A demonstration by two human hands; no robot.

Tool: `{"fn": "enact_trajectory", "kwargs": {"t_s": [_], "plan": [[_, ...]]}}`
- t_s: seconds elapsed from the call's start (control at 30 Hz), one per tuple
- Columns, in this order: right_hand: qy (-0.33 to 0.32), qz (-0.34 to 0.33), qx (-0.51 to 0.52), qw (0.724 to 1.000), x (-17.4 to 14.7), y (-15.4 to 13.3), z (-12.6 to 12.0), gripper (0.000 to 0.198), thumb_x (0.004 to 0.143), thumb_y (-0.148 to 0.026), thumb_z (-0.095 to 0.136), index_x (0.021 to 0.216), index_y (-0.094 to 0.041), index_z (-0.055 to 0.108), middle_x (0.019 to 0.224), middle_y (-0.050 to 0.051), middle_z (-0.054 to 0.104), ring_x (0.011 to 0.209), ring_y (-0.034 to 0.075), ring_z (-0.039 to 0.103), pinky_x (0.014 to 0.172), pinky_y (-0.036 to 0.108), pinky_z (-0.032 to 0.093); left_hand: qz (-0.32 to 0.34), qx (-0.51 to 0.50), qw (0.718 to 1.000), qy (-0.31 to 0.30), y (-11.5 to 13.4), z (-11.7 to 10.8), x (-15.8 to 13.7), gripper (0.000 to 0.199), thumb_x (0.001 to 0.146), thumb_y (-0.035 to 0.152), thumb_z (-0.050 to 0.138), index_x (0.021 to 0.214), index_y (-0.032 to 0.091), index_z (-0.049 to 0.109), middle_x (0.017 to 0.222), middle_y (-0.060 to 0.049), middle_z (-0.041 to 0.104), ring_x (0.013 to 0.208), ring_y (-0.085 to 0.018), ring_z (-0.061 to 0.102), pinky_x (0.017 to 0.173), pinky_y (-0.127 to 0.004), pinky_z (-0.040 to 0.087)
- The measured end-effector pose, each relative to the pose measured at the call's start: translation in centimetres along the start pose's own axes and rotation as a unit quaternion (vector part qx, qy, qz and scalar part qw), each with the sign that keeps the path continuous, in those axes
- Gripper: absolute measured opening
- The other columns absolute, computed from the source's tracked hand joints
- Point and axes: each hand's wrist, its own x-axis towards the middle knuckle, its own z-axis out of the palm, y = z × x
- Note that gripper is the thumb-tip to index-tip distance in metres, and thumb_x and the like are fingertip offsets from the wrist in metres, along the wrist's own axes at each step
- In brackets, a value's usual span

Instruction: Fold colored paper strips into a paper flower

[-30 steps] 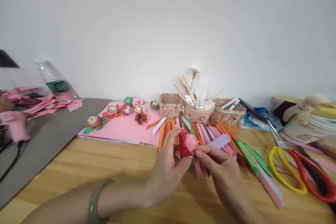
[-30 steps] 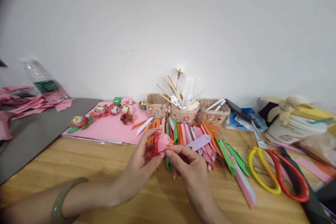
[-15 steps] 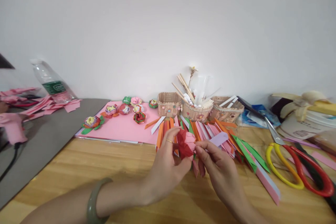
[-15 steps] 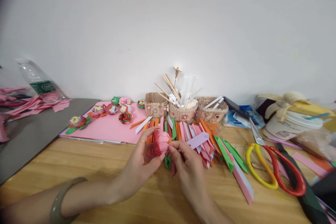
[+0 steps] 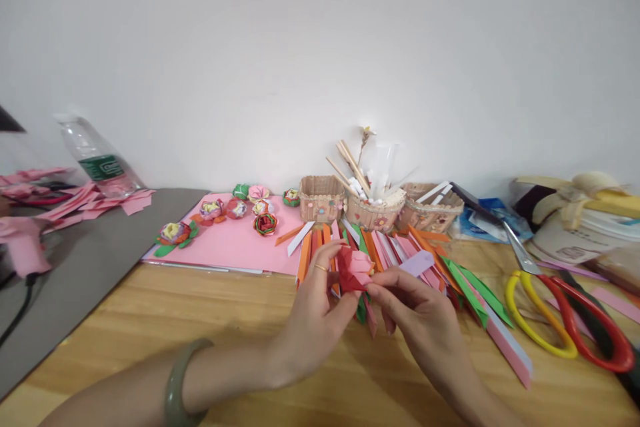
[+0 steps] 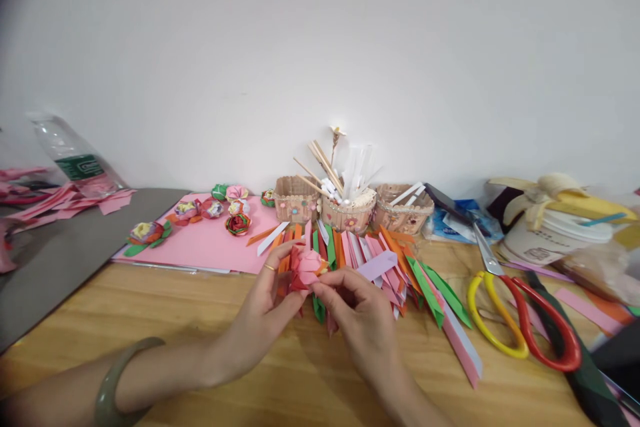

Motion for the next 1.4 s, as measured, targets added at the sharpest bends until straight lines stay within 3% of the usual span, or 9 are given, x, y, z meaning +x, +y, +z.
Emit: {"fn": "enact_trajectory", "kwargs": {"t_s": [0.2,0.47,0.67,0.9,1.07,1.27,1.4], "plan": [[-0.020,0.019,-0.001,1.000,0.1,0.0,0.0,0.033,0.064,-0.048,0.068,0.061,-0.017,0.057,0.045,-0.004,0.049,0.038,0.008,0.041,0.037,0.019,0.033,0.033,0.026,0.999,-0.010,0.1,0.0,-0.1,0.048,0.078,0.009,0.048,0.121,0.026,0.036,0.126,-0.006,0.043,0.107,-0.018,0.050,0.089,-0.033,0.043],[-0.026,-0.035,-0.043,0.998,0.0,0.1,0.0,0.025,0.076,-0.042,0.057,0.071,-0.017,0.060,0.050,-0.004,0.048,0.040,0.008,0.042,0.039,0.020,0.034,0.018,0.006,1.000,0.004,0.0,0.0,0.0,0.047,0.079,0.009,0.047,0.121,0.027,0.035,0.121,-0.005,0.047,0.103,-0.017,0.052,0.092,-0.036,0.042],[-0.031,0.012,-0.018,0.999,0.1,0.2,0.1,0.032,0.069,-0.047,0.064,0.063,-0.018,0.052,0.046,-0.005,0.049,0.040,0.007,0.041,0.038,0.019,0.035,0.031,0.018,0.999,-0.006,0.1,0.1,-0.1,0.046,0.078,0.010,0.048,0.121,0.025,0.037,0.128,-0.007,0.042,0.109,-0.019,0.049,0.093,-0.036,0.042],[-0.032,-0.025,-0.057,0.998,0.1,0.4,0.0,0.028,0.078,-0.045,0.054,0.075,-0.018,0.060,0.047,-0.004,0.049,0.040,0.010,0.043,0.040,0.021,0.035,0.020,-0.001,1.000,0.016,-0.2,0.1,0.3,0.043,0.078,0.012,0.049,0.118,0.024,0.037,0.120,-0.007,0.047,0.103,-0.018,0.052,0.090,-0.036,0.043],[-0.017,0.006,-0.035,0.999,0.2,0.6,0.1,0.031,0.069,-0.047,0.064,0.064,-0.018,0.055,0.045,-0.005,0.049,0.038,0.008,0.041,0.038,0.019,0.032,0.018,0.010,1.000,0.004,-0.2,0.2,0.2,0.044,0.077,0.010,0.049,0.117,0.026,0.039,0.125,-0.006,0.044,0.106,-0.018,0.051,0.091,-0.035,0.043],[0.003,0.027,0.000,1.000,0.2,-0.3,0.3,0.029,0.061,-0.044,0.070,0.064,-0.017,0.060,0.046,-0.005,0.050,0.037,0.007,0.040,0.035,0.019,0.033,0.004,-0.047,0.999,-0.006,0.0,0.2,0.2,0.043,0.076,0.012,0.052,0.115,0.024,0.038,0.119,-0.006,0.048,0.101,-0.017,0.053,0.082,-0.029,0.047],[0.028,-0.008,-0.003,1.000,-0.2,-1.2,0.1,0.023,0.070,-0.041,0.063,0.068,-0.018,0.062,0.048,-0.005,0.049,0.039,0.008,0.044,0.036,0.018,0.038,-0.026,-0.125,0.992,-0.004,0.2,0.3,0.4,0.041,0.077,0.018,0.056,0.113,0.024,0.036,0.108,-0.005,0.055,0.091,-0.015,0.057,0.067,-0.024,0.049]]}}
